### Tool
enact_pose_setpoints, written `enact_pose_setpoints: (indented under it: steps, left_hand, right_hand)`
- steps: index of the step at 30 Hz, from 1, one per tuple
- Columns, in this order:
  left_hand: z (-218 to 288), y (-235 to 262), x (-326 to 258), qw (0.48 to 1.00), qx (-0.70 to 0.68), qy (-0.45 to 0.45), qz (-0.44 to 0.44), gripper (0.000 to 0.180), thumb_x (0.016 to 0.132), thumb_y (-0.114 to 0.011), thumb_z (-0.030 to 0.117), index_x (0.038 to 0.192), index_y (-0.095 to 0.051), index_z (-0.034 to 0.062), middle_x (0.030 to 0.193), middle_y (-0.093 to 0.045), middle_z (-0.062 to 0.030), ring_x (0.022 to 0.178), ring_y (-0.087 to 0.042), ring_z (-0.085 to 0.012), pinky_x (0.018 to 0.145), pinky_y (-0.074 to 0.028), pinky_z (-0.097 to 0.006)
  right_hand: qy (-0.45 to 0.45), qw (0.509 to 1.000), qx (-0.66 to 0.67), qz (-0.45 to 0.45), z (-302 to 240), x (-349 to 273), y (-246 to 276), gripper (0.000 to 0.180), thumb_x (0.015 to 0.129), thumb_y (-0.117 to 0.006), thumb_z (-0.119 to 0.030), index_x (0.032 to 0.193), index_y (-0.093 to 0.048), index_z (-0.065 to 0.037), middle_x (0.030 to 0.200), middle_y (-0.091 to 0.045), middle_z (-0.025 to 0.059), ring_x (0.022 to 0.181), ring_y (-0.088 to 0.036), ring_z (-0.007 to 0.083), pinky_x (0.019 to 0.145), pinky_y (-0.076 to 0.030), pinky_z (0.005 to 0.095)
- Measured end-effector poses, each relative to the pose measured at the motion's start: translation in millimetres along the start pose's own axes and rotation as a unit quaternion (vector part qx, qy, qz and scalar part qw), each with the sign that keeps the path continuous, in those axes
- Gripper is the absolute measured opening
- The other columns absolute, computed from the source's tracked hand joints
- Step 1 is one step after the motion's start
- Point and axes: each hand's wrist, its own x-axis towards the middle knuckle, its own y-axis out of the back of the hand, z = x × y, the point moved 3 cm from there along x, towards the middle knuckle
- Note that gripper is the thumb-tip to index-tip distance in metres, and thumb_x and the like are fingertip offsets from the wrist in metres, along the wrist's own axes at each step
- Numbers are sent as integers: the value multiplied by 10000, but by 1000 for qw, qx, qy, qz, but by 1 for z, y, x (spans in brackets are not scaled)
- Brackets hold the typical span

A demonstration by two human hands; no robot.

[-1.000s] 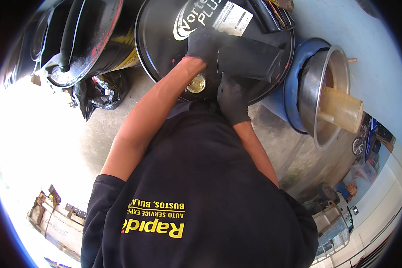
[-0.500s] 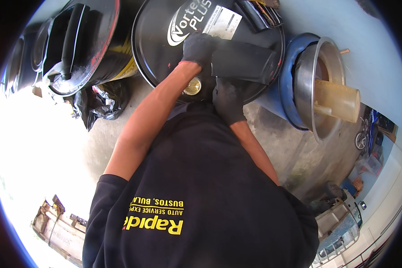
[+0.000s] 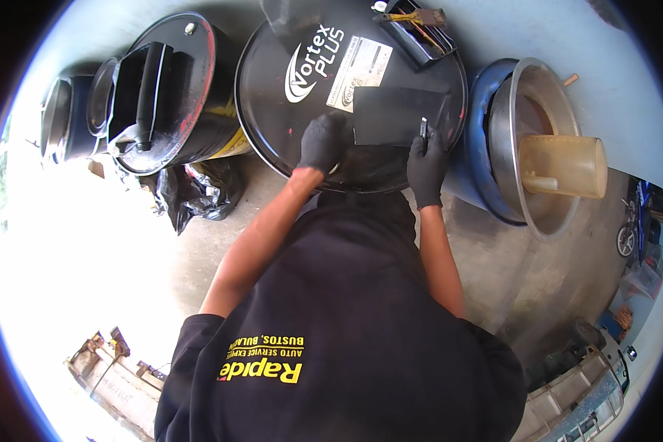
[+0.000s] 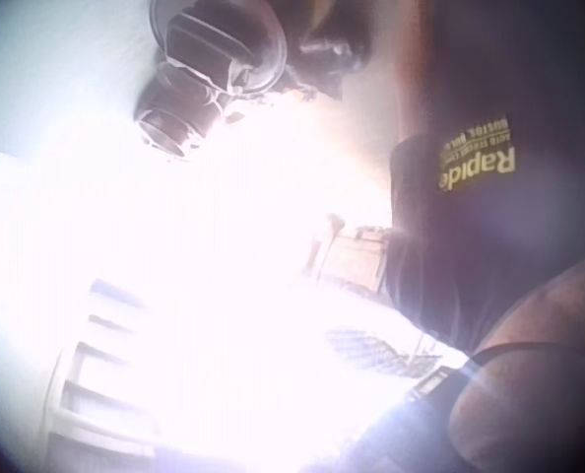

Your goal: The person uses a utility knife to cut a rectangular piece of black material placed on top of a large black barrel. After cutting, the person picks up a small colorful object and manipulates it with their hands.

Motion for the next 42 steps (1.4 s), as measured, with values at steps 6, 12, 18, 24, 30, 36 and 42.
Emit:
enact_pose_setpoints:
  steps: [6, 12, 18, 24, 30, 36, 42]
  left_hand:
    - [21, -7, -35, 999, -20, 36, 6, 328, 929, -702, 284, 1112, -764, 18, 1028, -765, -225, 1009, -735, -401, 891, -572, -473]
    - [14, -13, -32, 987, -129, 18, 97, 315, 938, -727, 256, 1127, -749, 5, 1034, -779, -195, 993, -765, -344, 889, -579, -428]
    - [5, -18, -18, 970, -190, 48, 146, 323, 939, -757, 244, 1151, -729, 2, 1015, -784, -168, 960, -772, -277, 845, -574, -393]
    - [54, 19, -22, 952, -299, 4, 73, 231, 1027, -707, 192, 1128, -736, -14, 903, -736, -11, 814, -663, -87, 744, -519, -293]
    - [120, 72, -38, 900, -435, 16, -5, 208, 1052, -691, 192, 1071, -732, -11, 875, -668, 53, 788, -552, -28, 712, -471, -238]
    - [155, 107, -58, 903, -429, 6, -22, 265, 1071, -665, 267, 1110, -688, 5, 861, -607, 62, 763, -506, -20, 685, -432, -239]
    - [154, 117, -63, 917, -400, -9, -8, 251, 1068, -660, 241, 1134, -667, -2, 863, -609, 17, 828, -546, -45, 756, -470, -251]
  right_hand:
    - [95, 980, 154, -82, 1, 68, -38, 402, 965, -680, -173, 1319, -624, 7, 1250, -711, 246, 1187, -670, 424, 1061, -510, 442]
    - [156, 967, 46, -196, 26, 134, -91, 331, 915, -741, -177, 1185, -668, -2, 1142, -734, 248, 1066, -698, 432, 904, -558, 473]
    - [182, 963, 1, -200, -9, 134, -58, 210, 931, -721, -191, 1056, -701, -24, 1006, -740, 238, 930, -708, 438, 800, -562, 491]
    - [212, 966, 135, -55, -57, 129, 30, 231, 940, -731, -210, 1072, -711, -21, 953, -749, 177, 870, -718, 389, 793, -545, 483]
    - [211, 963, 163, -45, -74, 136, 73, 316, 918, -770, -189, 1179, -713, -20, 1131, -722, 169, 1039, -694, 351, 924, -539, 440]
    - [183, 959, 213, -46, -118, 127, 106, 309, 903, -780, -183, 1150, -722, -7, 1080, -735, 170, 1012, -705, 365, 904, -548, 429]
    - [178, 944, 270, -65, -133, 126, 110, 274, 949, -760, -183, 1149, -716, -1, 942, -751, 110, 896, -734, 255, 822, -560, 370]
